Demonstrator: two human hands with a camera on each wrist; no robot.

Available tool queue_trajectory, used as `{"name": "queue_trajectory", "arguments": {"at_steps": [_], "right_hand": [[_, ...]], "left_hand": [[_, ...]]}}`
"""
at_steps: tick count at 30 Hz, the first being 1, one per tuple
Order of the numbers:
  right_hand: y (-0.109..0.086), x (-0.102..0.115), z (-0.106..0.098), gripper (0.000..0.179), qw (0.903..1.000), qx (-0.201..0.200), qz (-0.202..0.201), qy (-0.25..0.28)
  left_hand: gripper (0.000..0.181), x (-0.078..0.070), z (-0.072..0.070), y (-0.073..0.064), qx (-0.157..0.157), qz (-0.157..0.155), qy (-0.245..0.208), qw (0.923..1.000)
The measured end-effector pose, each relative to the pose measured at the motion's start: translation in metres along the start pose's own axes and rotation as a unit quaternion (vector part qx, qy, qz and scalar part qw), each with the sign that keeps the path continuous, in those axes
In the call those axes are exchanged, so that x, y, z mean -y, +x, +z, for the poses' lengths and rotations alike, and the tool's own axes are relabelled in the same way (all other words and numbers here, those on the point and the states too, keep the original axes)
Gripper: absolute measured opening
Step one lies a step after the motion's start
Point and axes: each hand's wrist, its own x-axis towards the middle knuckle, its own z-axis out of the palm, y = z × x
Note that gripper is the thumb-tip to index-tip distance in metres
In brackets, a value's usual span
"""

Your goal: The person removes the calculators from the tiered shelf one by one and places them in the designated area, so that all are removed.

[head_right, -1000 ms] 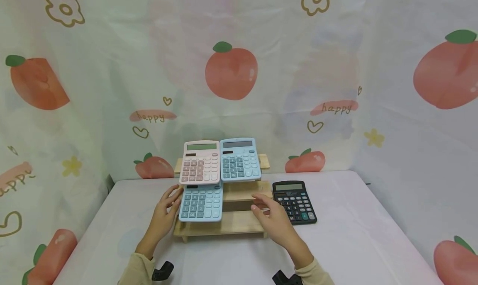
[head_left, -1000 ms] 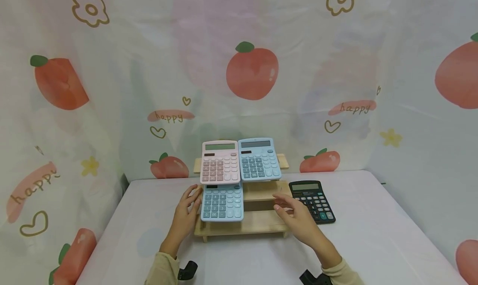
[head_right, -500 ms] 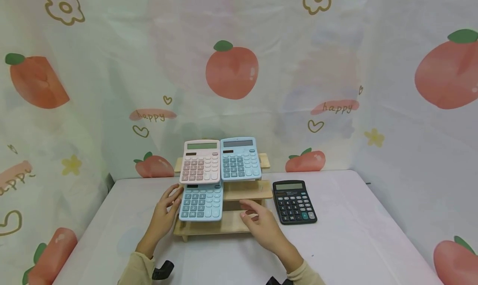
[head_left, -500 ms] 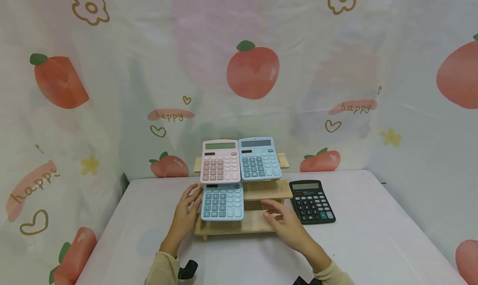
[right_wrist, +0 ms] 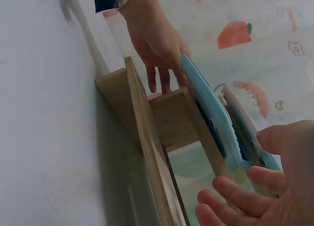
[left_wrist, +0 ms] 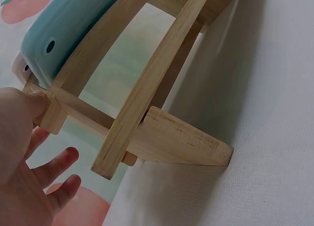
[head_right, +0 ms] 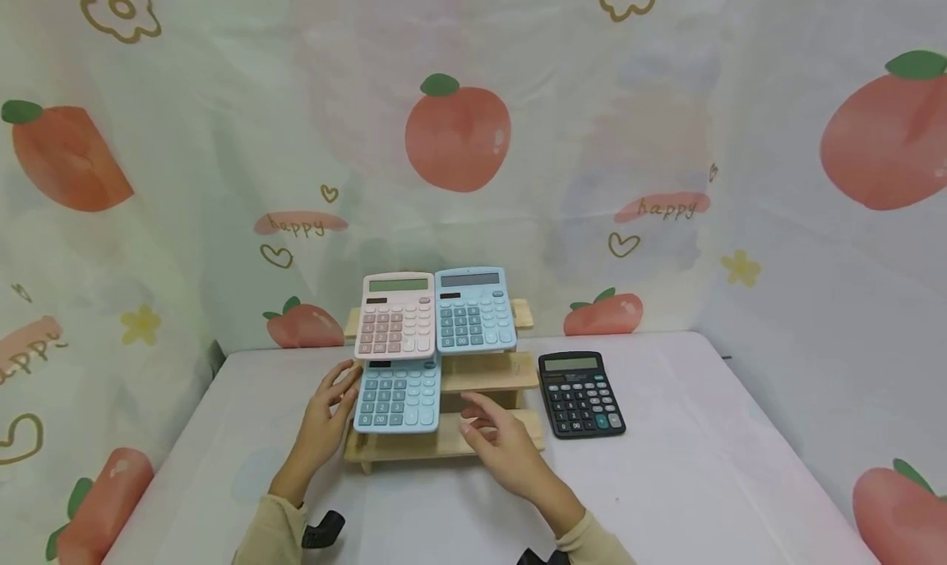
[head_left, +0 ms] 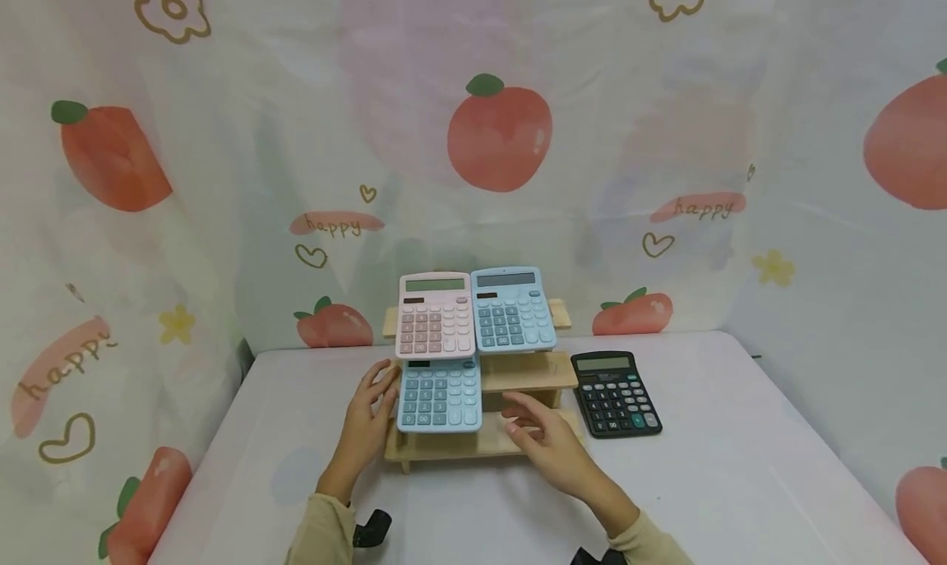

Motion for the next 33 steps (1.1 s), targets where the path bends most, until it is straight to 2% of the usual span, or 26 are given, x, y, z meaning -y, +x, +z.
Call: {"name": "queue_trajectory", "arguments": {"at_steps": [4, 15, 23, 33], "right_hand": [[0.004, 0.000, 0.000, 0.049, 0.9995, 0.014, -0.015, 0.022], [0.020, 0.005, 0.011, 0.065, 0.9968, 0.052, 0.003, 0.060], [0.031, 0.009, 0.022, 0.077, 0.9918, 0.060, 0.018, 0.111], [0.038, 0.010, 0.031, 0.082, 0.9836, 0.075, 0.035, 0.160]], "left_hand": [[0.042, 0.003, 0.001, 0.002, -0.003, 0.011, 0.001, 0.9999], [0.043, 0.000, 0.001, 0.001, -0.002, 0.003, 0.003, 1.0000], [0.042, -0.002, 0.001, 0.000, -0.004, 0.003, -0.005, 1.0000], [0.042, -0.003, 0.001, 0.001, -0.005, 0.002, -0.009, 0.9999]]}}
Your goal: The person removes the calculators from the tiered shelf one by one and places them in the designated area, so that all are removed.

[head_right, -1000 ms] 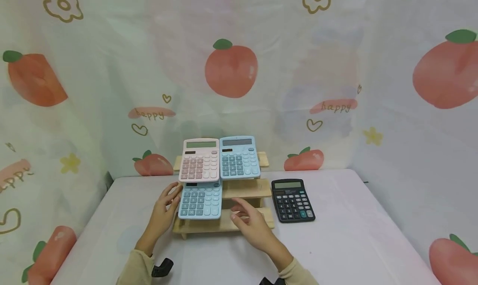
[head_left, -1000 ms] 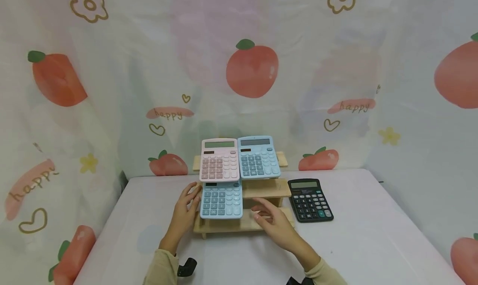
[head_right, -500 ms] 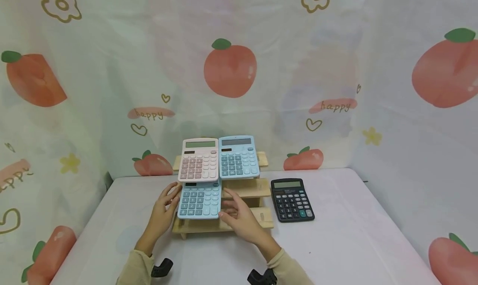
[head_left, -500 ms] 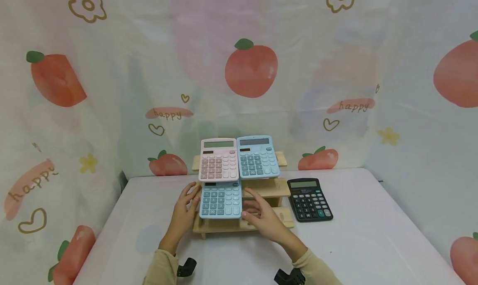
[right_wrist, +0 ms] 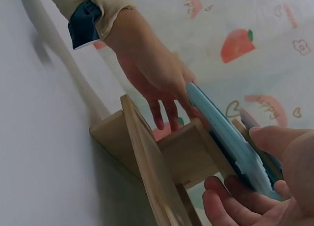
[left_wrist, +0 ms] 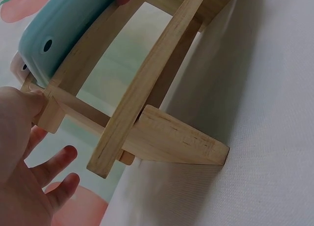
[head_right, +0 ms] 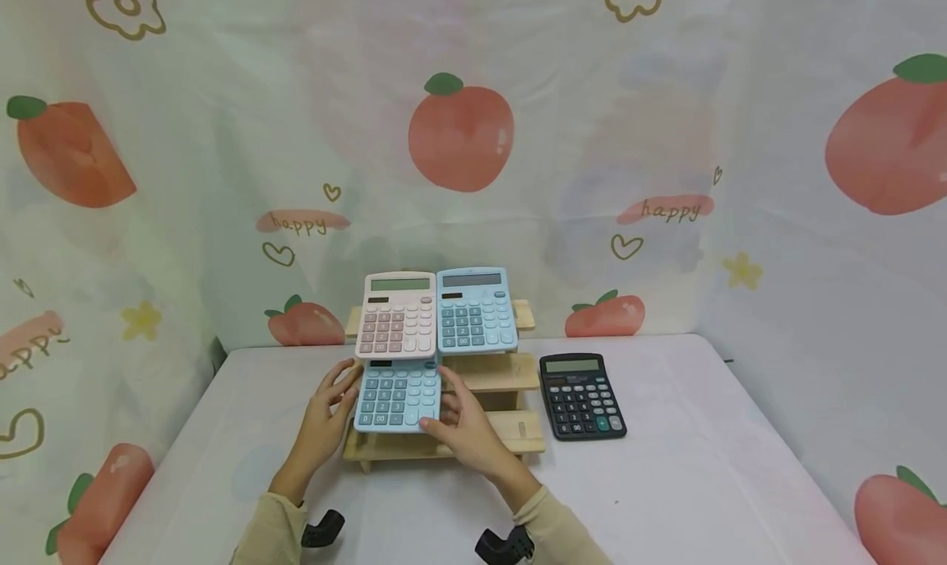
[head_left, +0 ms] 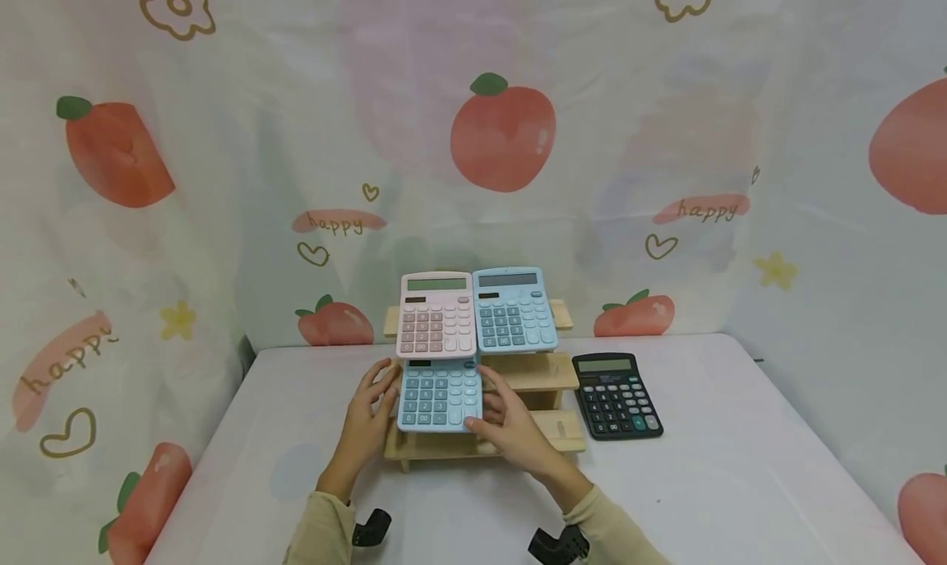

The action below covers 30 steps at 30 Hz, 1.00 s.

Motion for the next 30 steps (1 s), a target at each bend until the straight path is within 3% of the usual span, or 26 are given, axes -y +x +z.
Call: {"name": "queue_trajectory", "arguments": {"at_steps": [15, 23, 30], "right_hand": [[0.003, 0.001, 0.003, 0.088, 0.9972, 0.006, 0.014, 0.073], [0.000, 0.000, -0.002, 0.094, 0.9885, 0.027, 0.043, 0.142], [-0.006, 0.002, -0.008, 0.093, 0.9825, 0.052, 0.051, 0.172]], "left_hand": [[0.044, 0.000, 0.001, 0.002, -0.001, -0.008, -0.006, 0.9999], [0.043, 0.001, 0.002, 0.002, 0.001, -0.016, -0.011, 0.9998], [0.044, 0.000, 0.001, 0.000, 0.003, -0.019, -0.009, 0.9998]]}}
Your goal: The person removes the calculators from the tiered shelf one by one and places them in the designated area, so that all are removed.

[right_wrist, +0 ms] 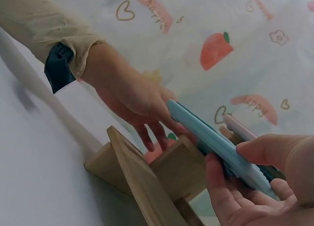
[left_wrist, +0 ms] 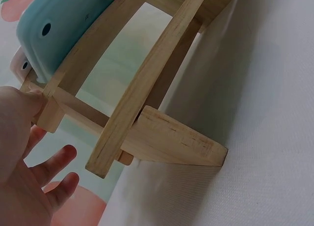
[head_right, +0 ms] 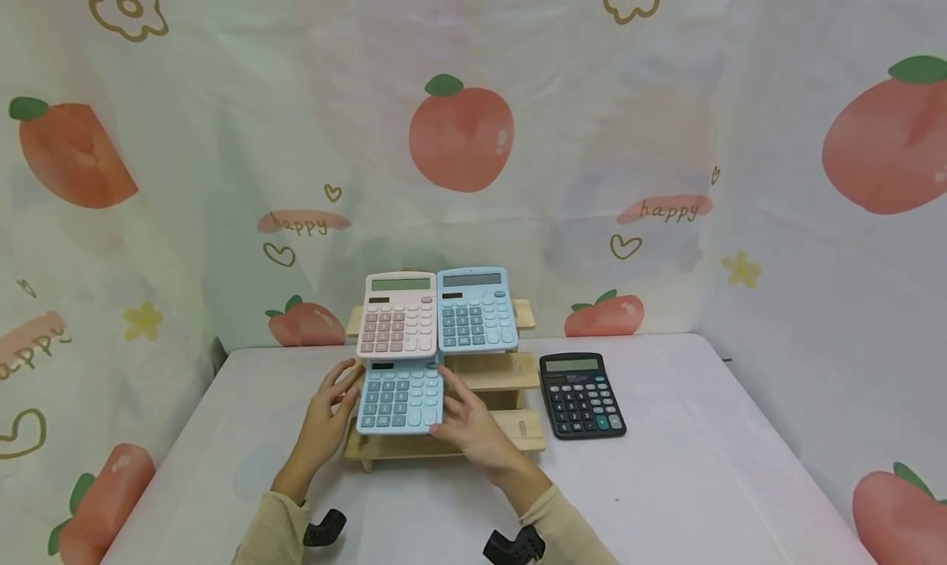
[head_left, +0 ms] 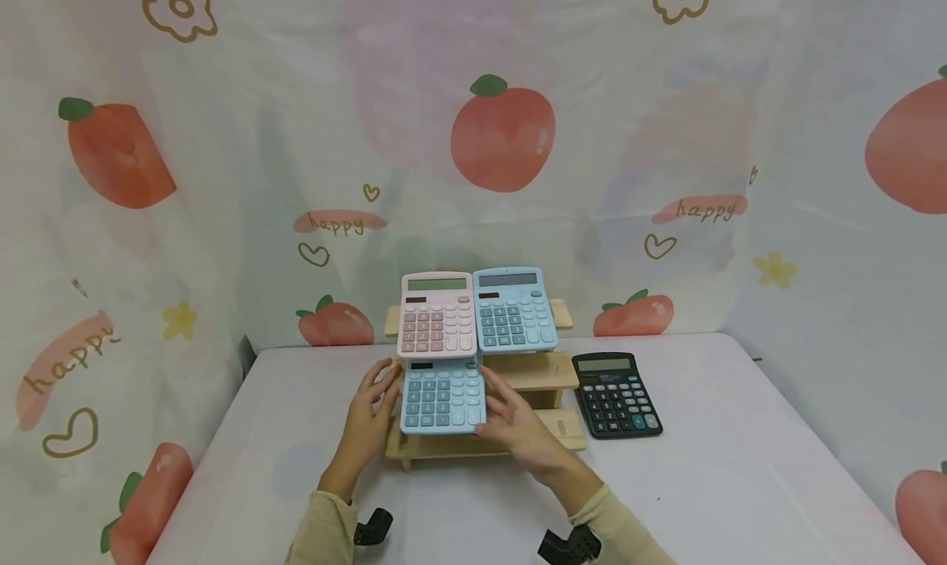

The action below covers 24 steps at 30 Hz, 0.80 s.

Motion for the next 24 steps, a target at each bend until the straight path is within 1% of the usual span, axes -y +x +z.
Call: {"name": "queue_trajectory", "arguments": {"at_steps": [7, 11, 14, 18, 24], "right_hand": [[-0.008, -0.001, -0.008, 0.090, 0.9992, 0.033, 0.005, 0.023], [-0.013, -0.001, -0.013, 0.089, 0.9985, 0.044, 0.007, 0.031], [-0.018, 0.000, -0.016, 0.090, 0.9980, 0.048, 0.010, 0.041], [-0.025, 0.002, -0.018, 0.089, 0.9976, 0.050, 0.014, 0.046], [-0.034, 0.002, -0.023, 0.089, 0.9973, 0.055, 0.008, 0.048]], "left_hand": [[0.043, 0.002, 0.001, -0.002, -0.003, 0.009, 0.006, 0.9999], [0.043, 0.004, 0.001, -0.002, -0.007, 0.022, 0.008, 0.9997], [0.042, 0.005, 0.001, -0.002, -0.011, 0.030, 0.011, 0.9994], [0.042, 0.005, 0.001, -0.001, -0.013, 0.030, 0.010, 0.9994], [0.042, 0.004, 0.001, -0.001, -0.012, 0.032, 0.009, 0.9994]]}}
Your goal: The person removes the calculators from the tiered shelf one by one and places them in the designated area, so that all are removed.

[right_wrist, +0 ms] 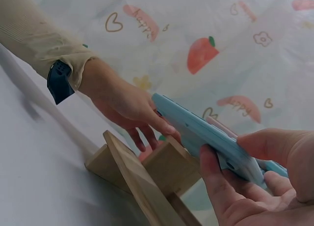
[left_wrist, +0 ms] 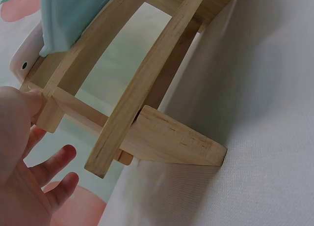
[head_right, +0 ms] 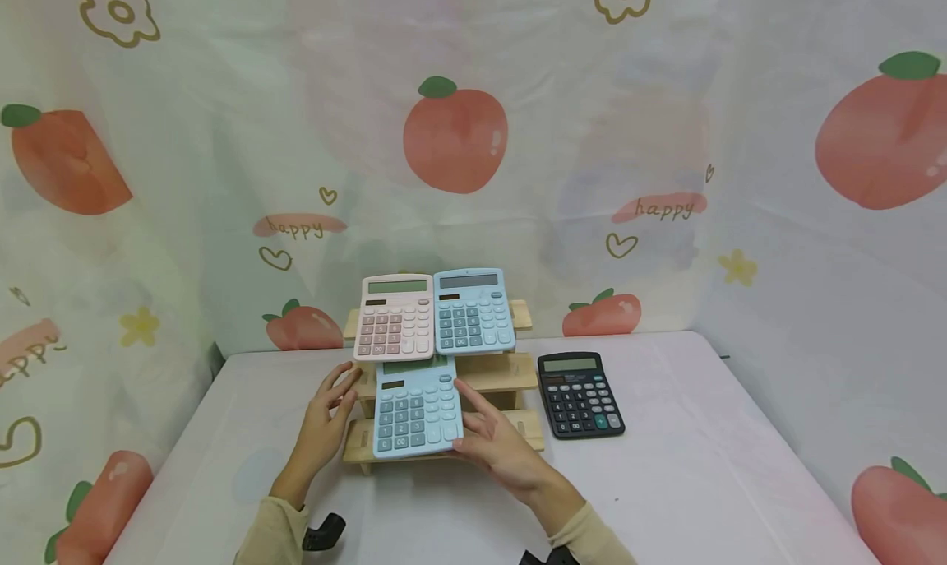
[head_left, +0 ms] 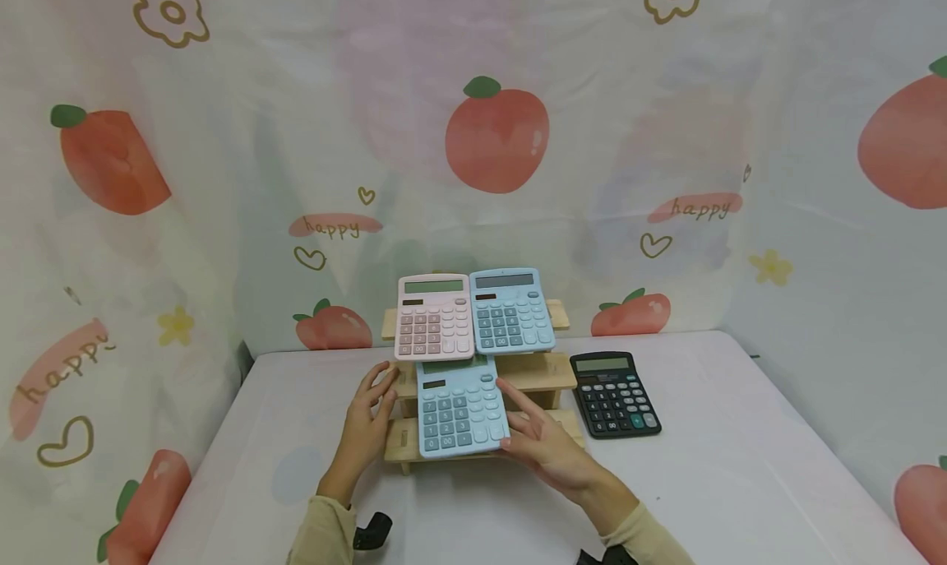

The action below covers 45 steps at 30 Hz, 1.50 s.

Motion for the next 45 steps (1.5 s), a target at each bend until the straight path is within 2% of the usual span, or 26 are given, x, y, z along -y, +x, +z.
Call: {"name": "queue_trajectory", "arguments": {"at_steps": [8, 12, 23, 35, 45], "right_hand": [[-0.010, 0.000, -0.005, 0.088, 0.9998, 0.006, 0.004, 0.020], [-0.017, 0.003, -0.007, 0.088, 0.9995, 0.005, 0.009, 0.031], [-0.038, 0.008, -0.022, 0.081, 0.9998, -0.002, 0.014, 0.014], [-0.060, 0.016, -0.046, 0.074, 0.9988, 0.035, -0.016, 0.030], [-0.076, 0.025, -0.071, 0.073, 0.9982, 0.014, -0.036, 0.047]], "left_hand": [[0.040, 0.002, -0.001, 0.001, -0.009, 0.014, 0.002, 0.9999], [0.040, 0.002, 0.000, 0.001, -0.009, 0.011, -0.001, 0.9999], [0.039, 0.004, 0.002, 0.000, -0.010, 0.015, -0.007, 0.9998], [0.039, 0.003, 0.001, 0.000, -0.012, 0.011, 0.002, 0.9999], [0.041, 0.003, 0.001, 0.000, -0.004, 0.007, 0.001, 1.0000]]}}
